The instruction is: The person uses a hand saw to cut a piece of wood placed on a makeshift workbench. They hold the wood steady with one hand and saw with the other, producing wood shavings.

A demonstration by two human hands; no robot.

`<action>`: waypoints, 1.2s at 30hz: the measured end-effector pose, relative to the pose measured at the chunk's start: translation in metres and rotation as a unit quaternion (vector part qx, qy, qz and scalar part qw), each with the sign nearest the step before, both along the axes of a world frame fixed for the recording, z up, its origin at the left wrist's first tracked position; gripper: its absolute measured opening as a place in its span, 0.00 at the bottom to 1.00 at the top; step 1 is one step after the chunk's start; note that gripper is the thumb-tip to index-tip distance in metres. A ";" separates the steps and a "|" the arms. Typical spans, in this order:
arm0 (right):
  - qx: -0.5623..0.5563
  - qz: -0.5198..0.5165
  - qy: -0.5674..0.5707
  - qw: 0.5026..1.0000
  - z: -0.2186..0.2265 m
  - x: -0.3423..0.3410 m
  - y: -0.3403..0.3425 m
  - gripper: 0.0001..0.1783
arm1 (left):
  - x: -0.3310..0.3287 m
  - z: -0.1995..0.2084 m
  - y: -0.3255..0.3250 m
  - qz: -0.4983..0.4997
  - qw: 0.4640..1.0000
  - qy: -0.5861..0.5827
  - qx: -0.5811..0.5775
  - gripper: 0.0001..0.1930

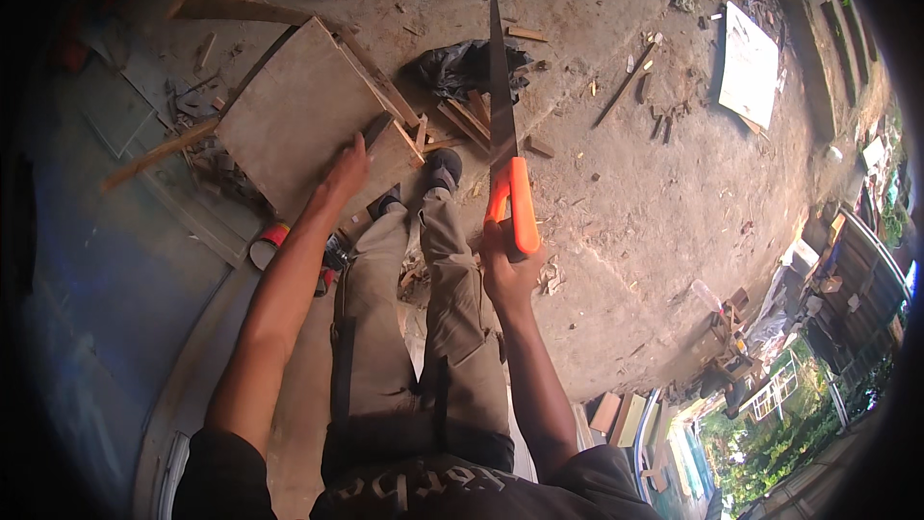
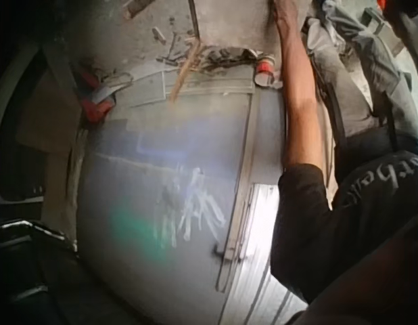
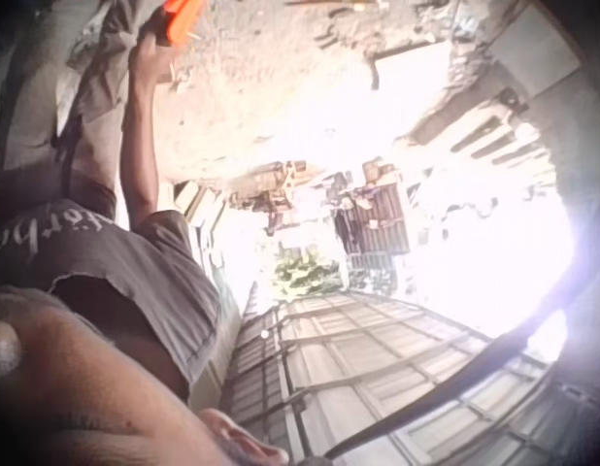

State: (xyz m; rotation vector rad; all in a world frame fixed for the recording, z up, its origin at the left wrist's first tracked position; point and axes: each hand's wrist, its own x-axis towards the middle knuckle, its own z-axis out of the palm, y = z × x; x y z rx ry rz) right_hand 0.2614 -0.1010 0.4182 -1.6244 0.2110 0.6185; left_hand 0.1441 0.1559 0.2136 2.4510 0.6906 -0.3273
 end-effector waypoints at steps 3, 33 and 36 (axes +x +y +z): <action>0.023 -0.036 0.053 0.998 0.009 -0.006 0.011 0.10 | 0.016 -0.002 0.001 0.007 0.997 -0.058 -0.045 0.15; -0.001 0.064 0.020 0.998 -0.017 0.043 0.062 0.17 | 0.055 0.194 -0.054 0.163 0.820 0.006 -0.548 0.17; -0.040 0.090 0.008 0.995 -0.007 0.050 0.062 0.18 | 0.055 0.196 -0.056 0.180 0.799 -0.001 -0.574 0.17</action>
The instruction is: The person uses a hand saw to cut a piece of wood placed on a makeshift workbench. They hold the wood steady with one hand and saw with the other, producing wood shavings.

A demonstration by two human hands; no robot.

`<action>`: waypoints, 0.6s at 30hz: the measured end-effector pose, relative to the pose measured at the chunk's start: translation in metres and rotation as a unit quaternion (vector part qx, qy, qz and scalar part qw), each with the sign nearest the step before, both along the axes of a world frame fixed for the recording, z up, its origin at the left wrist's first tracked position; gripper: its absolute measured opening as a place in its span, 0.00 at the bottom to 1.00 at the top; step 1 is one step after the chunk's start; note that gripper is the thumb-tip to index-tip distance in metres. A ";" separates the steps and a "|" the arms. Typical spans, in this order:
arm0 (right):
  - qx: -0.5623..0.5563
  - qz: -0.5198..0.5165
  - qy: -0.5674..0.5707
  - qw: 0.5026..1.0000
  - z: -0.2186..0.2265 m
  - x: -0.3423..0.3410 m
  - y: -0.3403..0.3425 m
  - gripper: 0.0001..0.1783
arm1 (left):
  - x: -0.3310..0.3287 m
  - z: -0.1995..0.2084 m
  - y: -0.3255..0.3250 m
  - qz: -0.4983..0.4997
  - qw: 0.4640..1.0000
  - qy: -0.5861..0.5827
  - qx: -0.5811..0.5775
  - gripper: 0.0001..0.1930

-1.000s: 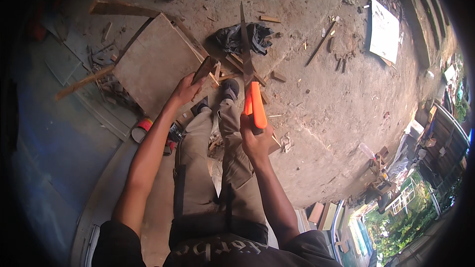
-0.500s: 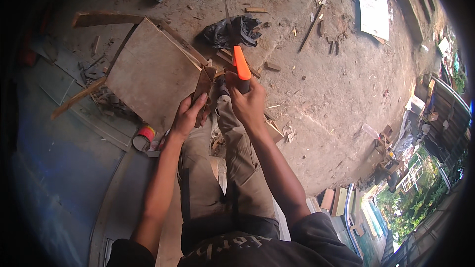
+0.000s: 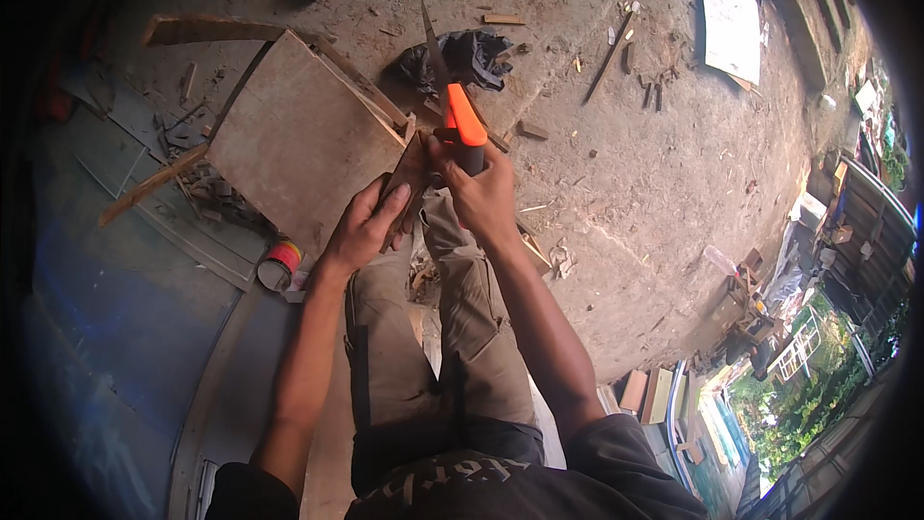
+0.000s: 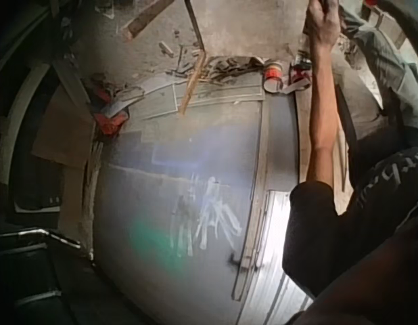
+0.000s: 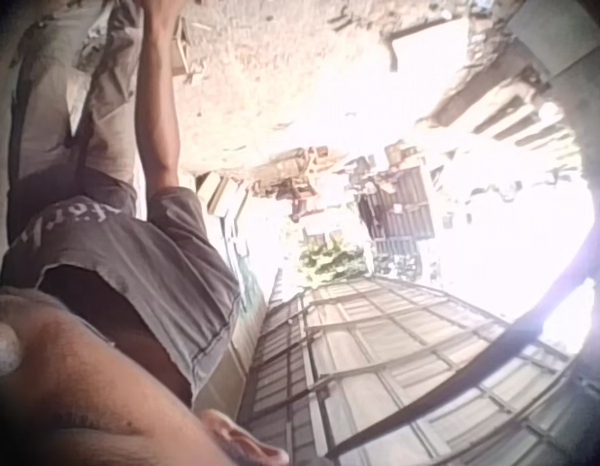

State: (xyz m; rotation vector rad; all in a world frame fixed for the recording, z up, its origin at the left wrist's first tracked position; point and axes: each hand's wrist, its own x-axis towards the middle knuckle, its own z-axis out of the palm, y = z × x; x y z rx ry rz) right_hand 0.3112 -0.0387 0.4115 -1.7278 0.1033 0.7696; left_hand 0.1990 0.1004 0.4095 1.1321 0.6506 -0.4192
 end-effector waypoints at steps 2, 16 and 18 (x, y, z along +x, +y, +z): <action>-0.001 -0.001 0.012 1.000 0.004 0.003 0.000 0.18 | 0.000 -0.001 -0.003 0.009 1.000 -0.013 0.008 0.18; -0.086 -0.017 0.016 0.996 -0.017 -0.004 -0.023 0.15 | -0.035 -0.138 0.042 0.024 0.937 -0.083 0.338 0.20; -0.100 -0.007 0.008 0.995 -0.021 -0.014 -0.029 0.14 | -0.042 -0.168 0.058 -0.007 0.899 -0.073 0.431 0.21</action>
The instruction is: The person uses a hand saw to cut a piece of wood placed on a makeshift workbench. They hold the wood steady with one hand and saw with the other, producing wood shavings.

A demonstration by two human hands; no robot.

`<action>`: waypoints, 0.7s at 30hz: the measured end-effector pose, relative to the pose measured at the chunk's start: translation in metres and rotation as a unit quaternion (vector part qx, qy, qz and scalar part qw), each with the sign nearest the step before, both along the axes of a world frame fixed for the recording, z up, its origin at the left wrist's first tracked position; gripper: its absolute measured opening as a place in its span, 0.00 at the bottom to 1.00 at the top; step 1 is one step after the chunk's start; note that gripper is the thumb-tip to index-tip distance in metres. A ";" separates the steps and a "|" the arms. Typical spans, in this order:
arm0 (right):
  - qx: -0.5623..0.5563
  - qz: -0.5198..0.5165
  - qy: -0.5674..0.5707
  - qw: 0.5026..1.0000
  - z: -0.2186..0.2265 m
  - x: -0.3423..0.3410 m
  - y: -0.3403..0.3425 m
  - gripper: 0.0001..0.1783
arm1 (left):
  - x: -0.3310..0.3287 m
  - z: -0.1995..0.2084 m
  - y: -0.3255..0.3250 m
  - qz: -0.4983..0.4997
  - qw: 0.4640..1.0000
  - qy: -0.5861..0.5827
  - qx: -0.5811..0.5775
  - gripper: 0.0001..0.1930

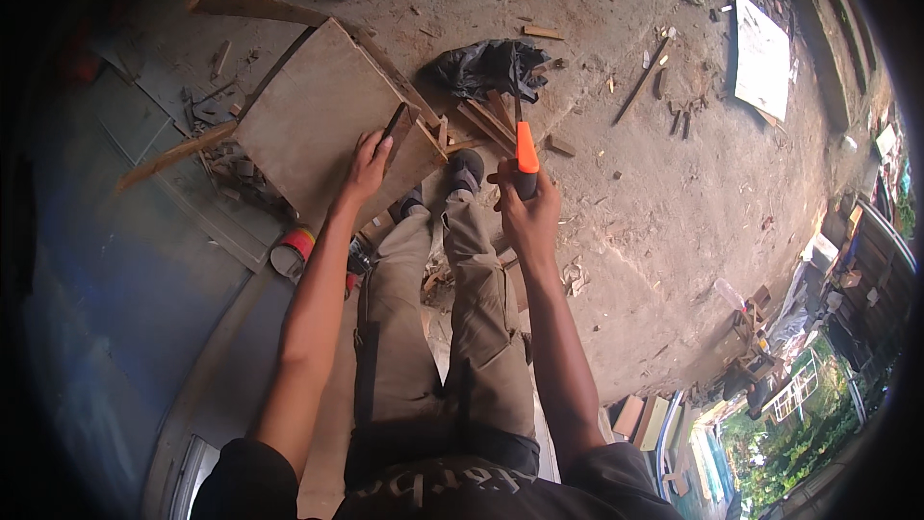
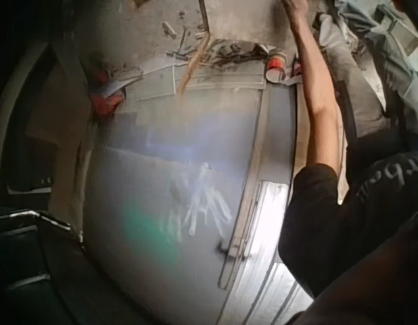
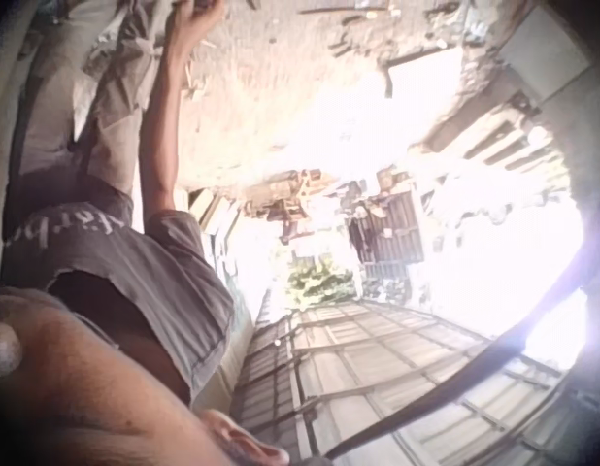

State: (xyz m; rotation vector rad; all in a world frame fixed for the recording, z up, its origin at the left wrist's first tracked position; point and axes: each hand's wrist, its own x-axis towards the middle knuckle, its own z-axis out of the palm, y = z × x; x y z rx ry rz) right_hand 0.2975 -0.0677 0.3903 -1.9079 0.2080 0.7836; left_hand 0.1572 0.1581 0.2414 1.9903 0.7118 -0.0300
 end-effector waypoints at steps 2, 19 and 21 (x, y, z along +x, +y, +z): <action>0.007 -0.003 -0.005 1.000 -0.004 -0.008 -0.008 0.14 | 0.000 -0.016 0.006 0.008 1.000 0.008 0.025 0.21; 0.018 0.132 -0.069 0.989 0.054 -0.073 -0.012 0.10 | 0.036 -0.044 -0.013 0.220 0.926 0.085 0.295 0.29; 0.030 0.138 -0.072 0.987 0.060 -0.075 -0.002 0.10 | 0.045 -0.050 -0.005 0.254 0.915 0.093 0.299 0.31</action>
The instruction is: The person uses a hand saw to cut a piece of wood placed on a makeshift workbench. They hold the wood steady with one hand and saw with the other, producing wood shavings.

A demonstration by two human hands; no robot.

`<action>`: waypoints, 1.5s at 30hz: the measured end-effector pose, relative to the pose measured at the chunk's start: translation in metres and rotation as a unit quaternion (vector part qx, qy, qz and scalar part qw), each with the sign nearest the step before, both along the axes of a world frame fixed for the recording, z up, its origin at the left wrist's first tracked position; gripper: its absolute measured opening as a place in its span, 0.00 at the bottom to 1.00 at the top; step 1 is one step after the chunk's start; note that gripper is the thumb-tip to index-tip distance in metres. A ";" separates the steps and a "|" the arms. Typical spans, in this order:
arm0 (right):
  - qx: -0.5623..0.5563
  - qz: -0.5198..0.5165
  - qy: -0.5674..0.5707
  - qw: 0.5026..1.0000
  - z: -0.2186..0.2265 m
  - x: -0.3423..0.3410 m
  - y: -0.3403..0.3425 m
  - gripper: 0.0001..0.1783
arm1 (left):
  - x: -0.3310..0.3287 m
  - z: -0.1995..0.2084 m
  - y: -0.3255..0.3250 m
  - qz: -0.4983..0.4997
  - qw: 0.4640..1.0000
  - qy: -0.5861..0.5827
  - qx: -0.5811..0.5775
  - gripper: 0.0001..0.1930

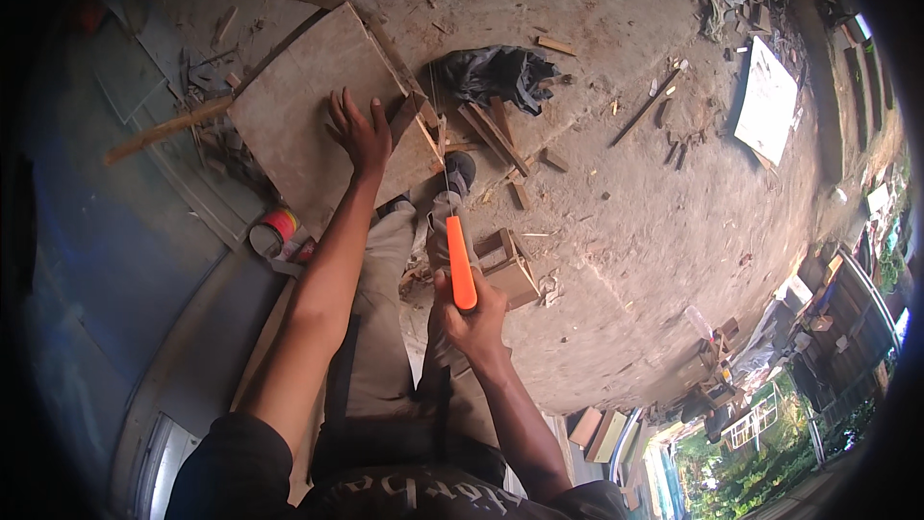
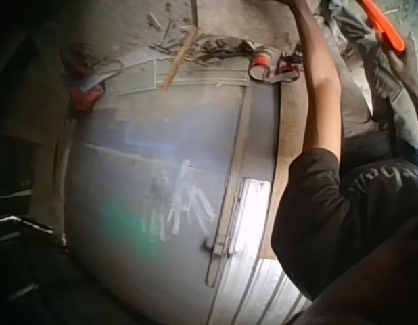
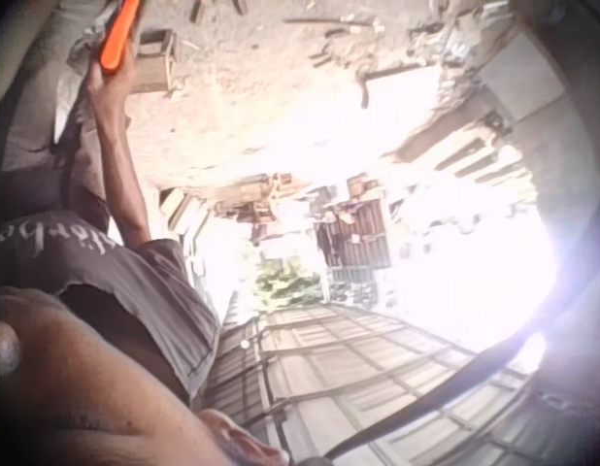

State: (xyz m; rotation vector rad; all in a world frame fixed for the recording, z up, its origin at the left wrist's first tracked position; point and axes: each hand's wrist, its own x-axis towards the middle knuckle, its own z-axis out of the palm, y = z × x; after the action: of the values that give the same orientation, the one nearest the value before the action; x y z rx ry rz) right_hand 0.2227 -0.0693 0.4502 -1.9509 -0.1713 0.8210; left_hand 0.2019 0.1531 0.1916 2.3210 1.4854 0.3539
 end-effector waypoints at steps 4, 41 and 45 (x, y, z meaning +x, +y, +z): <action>-0.020 0.017 0.047 0.999 0.004 -0.008 0.007 0.09 | 0.011 -0.016 0.004 -0.006 0.996 0.082 0.031 0.34; 0.010 0.045 -0.005 0.999 -0.025 -0.040 -0.016 0.11 | 0.012 -0.024 0.000 -0.027 0.993 0.104 0.042 0.41; 0.021 0.046 0.003 0.999 -0.023 -0.040 -0.023 0.10 | 0.012 -0.024 0.002 -0.025 0.993 0.111 0.026 0.43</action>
State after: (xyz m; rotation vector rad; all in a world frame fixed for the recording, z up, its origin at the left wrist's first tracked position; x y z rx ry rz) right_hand 0.1831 -0.0924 0.4269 -1.9127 -0.2749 0.8772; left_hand 0.2143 0.1550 0.1672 2.5030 1.5295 0.1263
